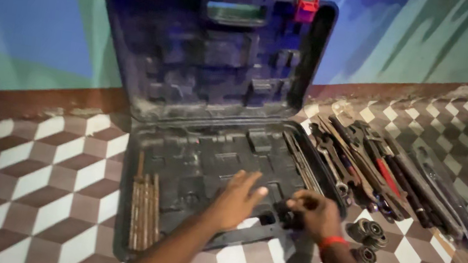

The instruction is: The person empties tools and small metal parts from a black toolbox onto the floor, then picks them up one by one and places them back into the toolbox compartments. The person handles wrenches, sockets, and small cylindrical parts, arranging them inside the case.

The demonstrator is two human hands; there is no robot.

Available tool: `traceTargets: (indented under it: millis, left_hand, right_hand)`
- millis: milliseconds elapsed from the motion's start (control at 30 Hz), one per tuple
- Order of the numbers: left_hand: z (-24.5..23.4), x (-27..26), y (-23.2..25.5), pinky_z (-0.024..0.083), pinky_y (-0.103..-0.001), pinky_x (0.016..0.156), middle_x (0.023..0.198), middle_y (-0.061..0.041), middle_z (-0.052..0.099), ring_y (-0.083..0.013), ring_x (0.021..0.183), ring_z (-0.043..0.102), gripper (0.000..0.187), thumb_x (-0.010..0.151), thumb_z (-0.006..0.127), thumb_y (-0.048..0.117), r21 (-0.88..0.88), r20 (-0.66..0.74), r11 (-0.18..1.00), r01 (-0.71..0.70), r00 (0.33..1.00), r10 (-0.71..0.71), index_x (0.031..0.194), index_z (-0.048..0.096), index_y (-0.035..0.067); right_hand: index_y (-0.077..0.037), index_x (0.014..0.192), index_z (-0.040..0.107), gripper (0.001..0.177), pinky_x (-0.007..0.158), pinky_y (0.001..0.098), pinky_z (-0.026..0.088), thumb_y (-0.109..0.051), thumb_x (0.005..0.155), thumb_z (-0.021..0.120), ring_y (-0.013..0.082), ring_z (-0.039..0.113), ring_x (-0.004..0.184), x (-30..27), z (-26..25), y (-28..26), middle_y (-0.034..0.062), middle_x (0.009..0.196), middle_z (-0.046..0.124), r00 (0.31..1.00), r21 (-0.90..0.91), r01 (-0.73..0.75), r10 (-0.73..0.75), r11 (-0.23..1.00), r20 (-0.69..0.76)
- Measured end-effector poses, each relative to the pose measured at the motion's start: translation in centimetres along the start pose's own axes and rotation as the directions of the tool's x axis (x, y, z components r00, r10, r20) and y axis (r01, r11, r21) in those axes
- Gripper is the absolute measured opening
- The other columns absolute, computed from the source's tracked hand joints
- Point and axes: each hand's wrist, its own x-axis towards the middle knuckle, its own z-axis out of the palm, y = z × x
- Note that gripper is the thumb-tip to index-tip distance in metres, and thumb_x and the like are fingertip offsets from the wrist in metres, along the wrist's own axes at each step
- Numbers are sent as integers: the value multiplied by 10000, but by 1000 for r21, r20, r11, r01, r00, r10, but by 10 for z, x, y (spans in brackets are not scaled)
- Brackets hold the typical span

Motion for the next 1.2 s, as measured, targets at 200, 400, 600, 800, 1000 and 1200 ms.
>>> traceTargets:
  millis: [200, 400, 600, 800, 1000, 1200]
  left_hand:
    - [-91, -64, -52, 281, -547, 1152, 1436, -167, 551, -338, 1421, 416, 411, 1003, 532, 231, 366, -234, 929, -53, 961, 147, 1359, 560, 27]
    - [-98, -112, -69, 207, -558, 1183, 1467, -173, 490, -351, 1435, 351, 470, 981, 504, 287, 517, -267, 853, 74, 960, 79, 1391, 516, 57]
    - [-81, -126, -67, 175, -569, 1199, 1504, -173, 450, -327, 1473, 309, 468, 995, 466, 291, 502, -355, 839, 210, 935, -22, 1391, 509, 46]
    - [-86, -121, -65, 103, -601, 1191, 1610, -156, 373, -297, 1504, 205, 550, 979, 440, 323, 514, -238, 837, 189, 969, -72, 1478, 476, 95]
    - [-89, -118, -61, 90, -577, 1217, 1587, -153, 337, -284, 1521, 184, 568, 984, 437, 368, 505, -224, 832, 230, 966, -132, 1477, 447, 86]
    - [-91, -121, -56, 87, -585, 1217, 1593, -141, 342, -287, 1521, 185, 552, 987, 421, 361, 577, -181, 794, 193, 978, -106, 1474, 446, 104]
  right_hand:
    - [-42, 949, 795, 179, 725, 265, 541, -44, 778, 848, 110, 660, 747, -20, 58, -45, 18, 814, 746, 985, 16, 172, -172, 985, 23]
    - [-43, 861, 779, 141, 782, 294, 547, -54, 752, 868, 122, 699, 806, -82, 149, -81, 43, 838, 777, 938, 20, 113, -113, 993, 327]
    - [-182, 836, 816, 152, 1029, 395, 337, -231, 703, 872, 224, 671, 986, -105, 160, -92, 33, 917, 791, 913, -560, 365, -168, 744, 372]
    - [-267, 895, 861, 209, 1045, 445, 275, -282, 688, 845, 268, 570, 1102, -98, 166, -67, 37, 1059, 751, 853, -627, 521, -321, 579, 412]
    - [-309, 819, 844, 157, 1081, 479, 260, -209, 763, 738, 237, 584, 1107, -93, 167, -57, -74, 1013, 782, 852, -690, 520, -250, 504, 459]
    - [-288, 851, 848, 165, 1097, 472, 265, -202, 741, 760, 233, 609, 1070, -104, 165, -69, -42, 964, 790, 857, -636, 514, -307, 576, 414]
